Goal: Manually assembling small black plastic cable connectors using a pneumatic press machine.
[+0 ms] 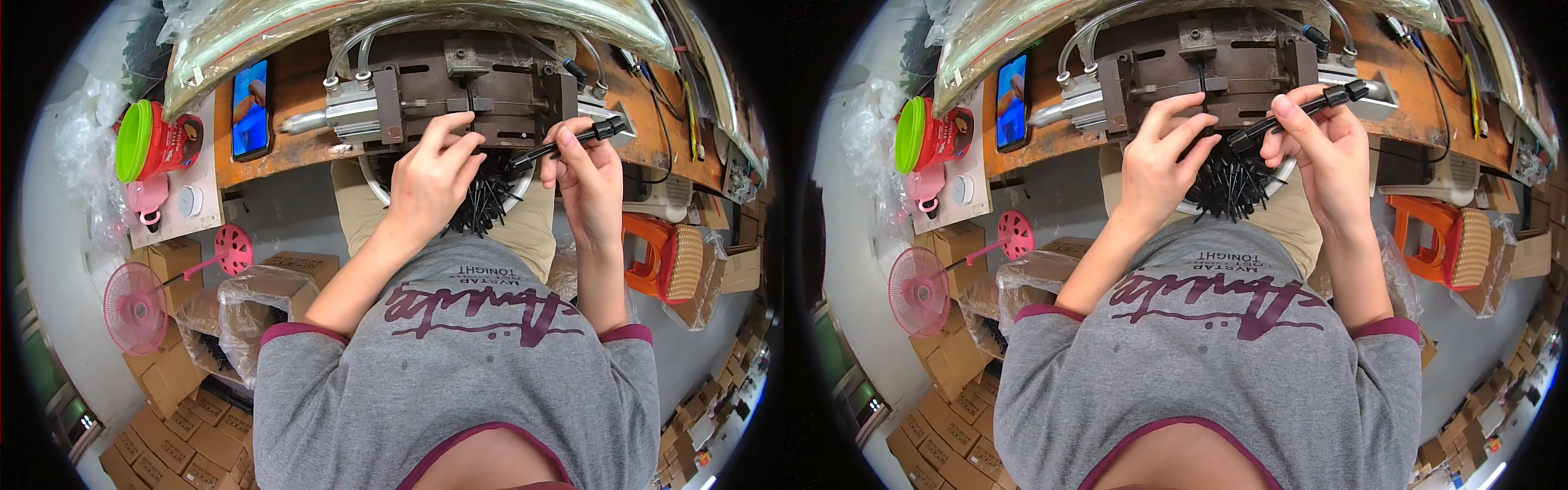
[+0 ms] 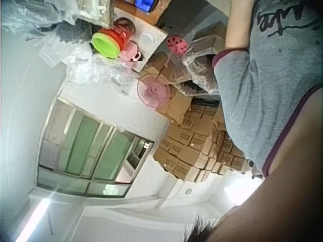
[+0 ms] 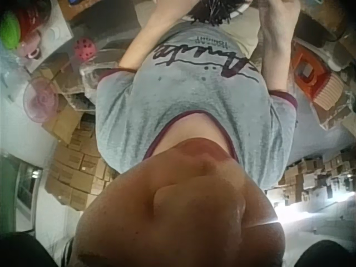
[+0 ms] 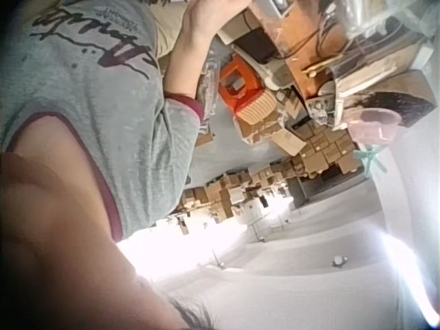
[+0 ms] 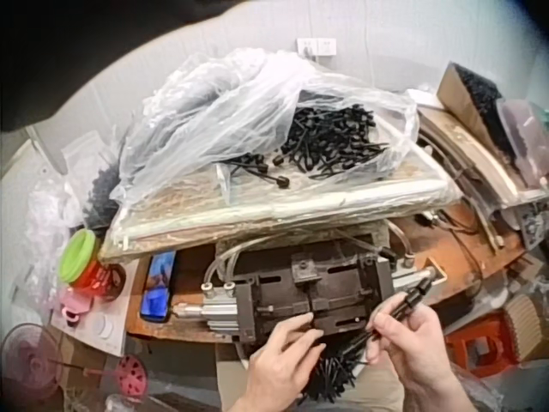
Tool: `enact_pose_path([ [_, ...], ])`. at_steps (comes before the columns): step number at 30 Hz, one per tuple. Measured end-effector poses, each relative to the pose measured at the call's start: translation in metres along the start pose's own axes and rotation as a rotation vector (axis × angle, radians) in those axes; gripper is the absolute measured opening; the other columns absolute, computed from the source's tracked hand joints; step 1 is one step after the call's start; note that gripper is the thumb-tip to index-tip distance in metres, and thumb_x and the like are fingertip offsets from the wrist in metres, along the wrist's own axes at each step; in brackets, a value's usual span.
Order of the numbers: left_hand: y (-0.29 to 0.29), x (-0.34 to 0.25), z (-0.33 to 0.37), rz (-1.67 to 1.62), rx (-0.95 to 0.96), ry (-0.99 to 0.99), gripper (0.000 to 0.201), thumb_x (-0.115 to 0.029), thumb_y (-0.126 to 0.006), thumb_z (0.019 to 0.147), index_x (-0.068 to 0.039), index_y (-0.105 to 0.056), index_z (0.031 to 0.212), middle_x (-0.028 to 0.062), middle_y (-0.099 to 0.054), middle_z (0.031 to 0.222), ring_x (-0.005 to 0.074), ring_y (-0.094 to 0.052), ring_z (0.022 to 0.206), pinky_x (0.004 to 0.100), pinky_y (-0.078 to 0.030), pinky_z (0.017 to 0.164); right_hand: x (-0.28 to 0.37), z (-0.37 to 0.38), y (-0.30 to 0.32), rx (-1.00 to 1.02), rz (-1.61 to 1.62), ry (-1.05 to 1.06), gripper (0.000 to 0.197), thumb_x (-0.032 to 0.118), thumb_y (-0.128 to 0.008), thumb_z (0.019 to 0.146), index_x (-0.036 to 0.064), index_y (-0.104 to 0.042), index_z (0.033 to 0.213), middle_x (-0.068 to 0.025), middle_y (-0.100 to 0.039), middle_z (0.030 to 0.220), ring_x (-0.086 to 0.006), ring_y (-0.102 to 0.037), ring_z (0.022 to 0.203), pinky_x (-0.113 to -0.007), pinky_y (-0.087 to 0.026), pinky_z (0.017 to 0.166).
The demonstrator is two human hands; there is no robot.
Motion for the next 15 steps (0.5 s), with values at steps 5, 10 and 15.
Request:
enact_pose_path([
  [5, 0.017, -0.003, -0.004, -0.577, 0.117, 0.325, 0.018, 0.009, -0.073, 0.080, 0.006, -0.070, 0.098, 0.0121, -0.063, 0.109, 0.0223, -0.070, 0.097, 0.0298, -0.063, 0.081, -0.006, 0.000, 0.003, -0.022, 0.047, -0.067, 0.015, 0.012, -0.068, 0.094, 0.0005, -0.062, 0.102, -0.0075, -0.065, 0.081, -0.0151, -0.064, 0.057, -0.024, -0.052, 0.052],
  [10, 0.023, -0.007, -0.015, -1.096, 0.204, 0.570, 0.065, 0.016, -0.065, 0.083, 0.001, -0.039, 0.141, 0.0124, -0.060, 0.113, 0.0246, -0.066, 0.106, 0.0325, -0.057, 0.090, -0.013, 0.001, -0.006, 0.035, 0.061, -0.152, 0.018, 0.014, -0.069, 0.093, 0.0003, -0.062, 0.101, -0.0067, -0.065, 0.080, -0.0153, -0.064, 0.056, -0.025, -0.050, 0.049],
  [15, 0.029, -0.009, -0.016, -0.591, 0.271, 0.374, 0.069, 0.003, -0.080, 0.074, 0.000, -0.050, 0.136, 0.0126, -0.059, 0.124, 0.0224, -0.060, 0.116, 0.0339, -0.054, 0.092, -0.014, 0.001, -0.012, 0.041, 0.026, -0.160, 0.018, 0.015, -0.070, 0.092, 0.0000, -0.062, 0.099, -0.0065, -0.065, 0.079, -0.0148, -0.064, 0.054, -0.024, -0.050, 0.049],
])
Point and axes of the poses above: each hand's wrist, its own z-axis towards the middle knuckle, its own y-axis out of the back of the hand, x = y × z, the point moved 3 cm from there along z, towards the middle knuckle
